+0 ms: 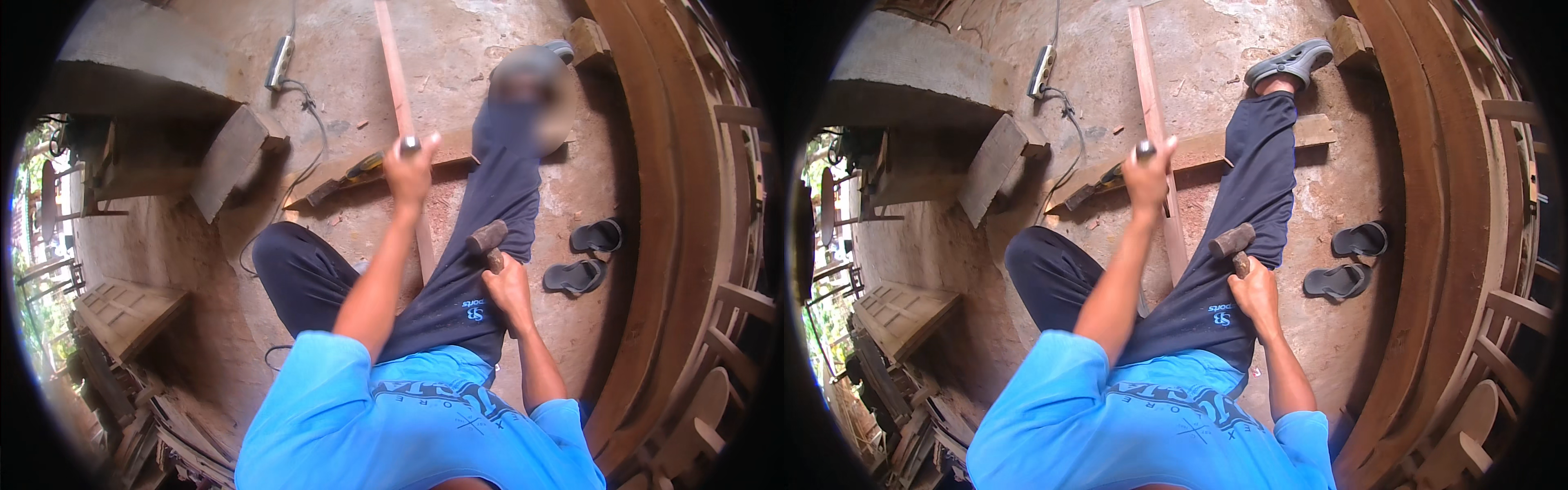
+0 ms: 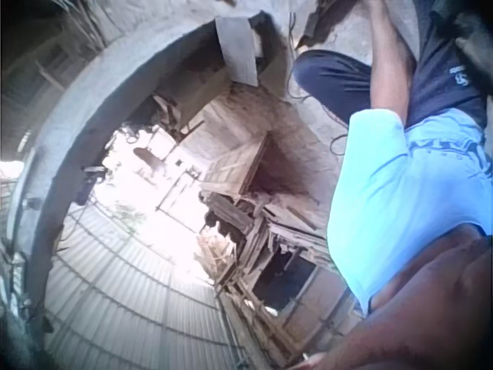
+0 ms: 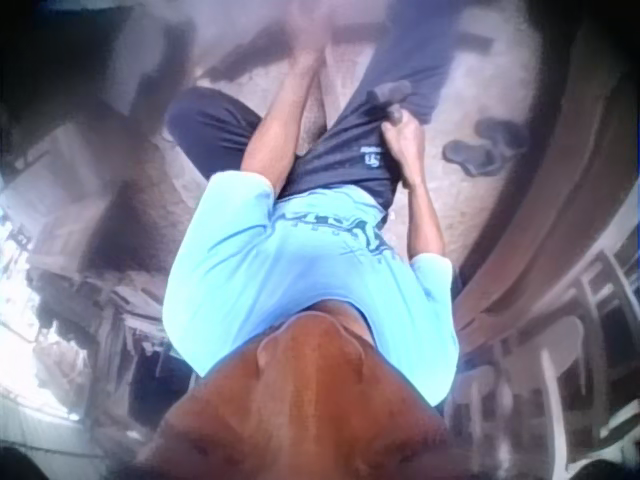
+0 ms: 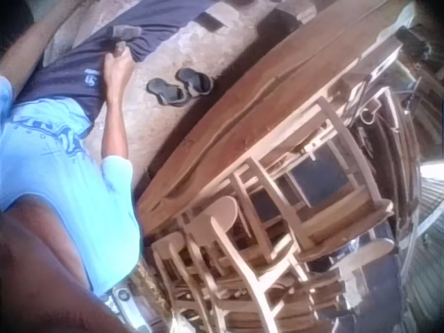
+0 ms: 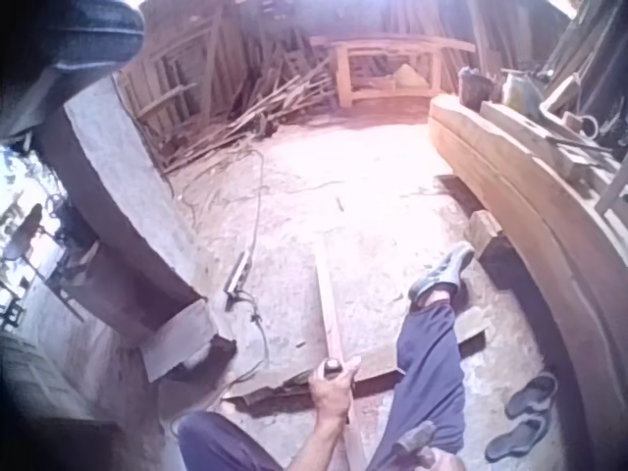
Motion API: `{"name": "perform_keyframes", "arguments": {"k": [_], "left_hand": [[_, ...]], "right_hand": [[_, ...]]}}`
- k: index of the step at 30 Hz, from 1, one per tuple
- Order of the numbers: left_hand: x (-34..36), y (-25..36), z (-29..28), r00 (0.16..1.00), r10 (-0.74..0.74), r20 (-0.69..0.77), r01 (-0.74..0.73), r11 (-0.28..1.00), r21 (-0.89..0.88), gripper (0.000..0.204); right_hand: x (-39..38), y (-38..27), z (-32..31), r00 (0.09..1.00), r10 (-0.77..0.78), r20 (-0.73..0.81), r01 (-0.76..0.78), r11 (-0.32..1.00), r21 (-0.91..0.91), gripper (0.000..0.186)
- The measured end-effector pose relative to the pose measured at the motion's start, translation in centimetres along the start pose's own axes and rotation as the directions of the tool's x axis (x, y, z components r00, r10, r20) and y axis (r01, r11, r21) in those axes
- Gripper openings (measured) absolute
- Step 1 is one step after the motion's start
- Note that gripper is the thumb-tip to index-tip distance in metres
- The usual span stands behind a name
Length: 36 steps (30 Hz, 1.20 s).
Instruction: The person sits on the floor and uses a chisel and hammer to carve a groove into a long wooden plank. They repeatedly position the chisel and strike it with the hammer to remove wood shavings.
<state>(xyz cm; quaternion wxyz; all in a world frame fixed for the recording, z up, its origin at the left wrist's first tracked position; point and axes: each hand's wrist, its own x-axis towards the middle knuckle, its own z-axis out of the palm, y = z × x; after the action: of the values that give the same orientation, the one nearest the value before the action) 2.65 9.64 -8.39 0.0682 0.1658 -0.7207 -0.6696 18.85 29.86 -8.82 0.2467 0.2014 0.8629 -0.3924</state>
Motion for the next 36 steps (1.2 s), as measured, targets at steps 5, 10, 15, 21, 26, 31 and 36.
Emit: {"name": "perform_keyframes", "arguments": {"k": [5, 10, 15, 21, 26, 31, 36], "left_hand": [[0.7, 0.1, -3.7, 0.911, -0.081, 0.405, 0.128, 0.988, -0.090, 0.023], [-6.0, -0.4, -2.6, 0.983, 0.098, 0.152, -0.086, 0.993, -0.085, 0.023], [-2.6, -0.1, -5.7, 0.856, 0.010, 0.517, 0.034, 0.997, -0.076, 0.020], [-2.8, -0.6, -2.9, 1.000, -0.021, -0.008, 0.019, 0.976, -0.218, 0.027], [-1.6, 6.5, -4.4, 0.853, 0.495, 0.168, -0.447, 0.857, -0.256, 0.021], [1.5, 10.5, -10.0, 0.943, 0.333, 0.018, -0.241, 0.718, -0.653, 0.012], [-1.5, 3.6, -9.2, 0.991, 0.118, -0.070, -0.135, 0.761, -0.634, 0.014]], "right_hand": [[0.4, 0.5, -0.2, 0.997, 0.068, 0.047, -0.073, 0.988, 0.136, 0.023], [0.6, 0.4, -0.1, 0.996, 0.084, 0.020, -0.086, 0.983, 0.161, 0.023], [0.9, -0.1, -0.3, 0.989, 0.114, 0.098, -0.132, 0.971, 0.200, 0.021], [1.0, -0.1, 0.2, 0.989, 0.121, 0.083, -0.135, 0.974, 0.184, 0.018], [0.8, -0.2, 0.4, 0.995, 0.098, 0.003, -0.097, 0.988, 0.117, 0.021], [0.1, -0.5, -0.2, 0.997, 0.073, 0.026, -0.075, 0.991, 0.114, 0.020], [-0.7, 0.2, 0.4, 0.997, 0.072, 0.006, -0.072, 0.985, 0.156, 0.016]]}}
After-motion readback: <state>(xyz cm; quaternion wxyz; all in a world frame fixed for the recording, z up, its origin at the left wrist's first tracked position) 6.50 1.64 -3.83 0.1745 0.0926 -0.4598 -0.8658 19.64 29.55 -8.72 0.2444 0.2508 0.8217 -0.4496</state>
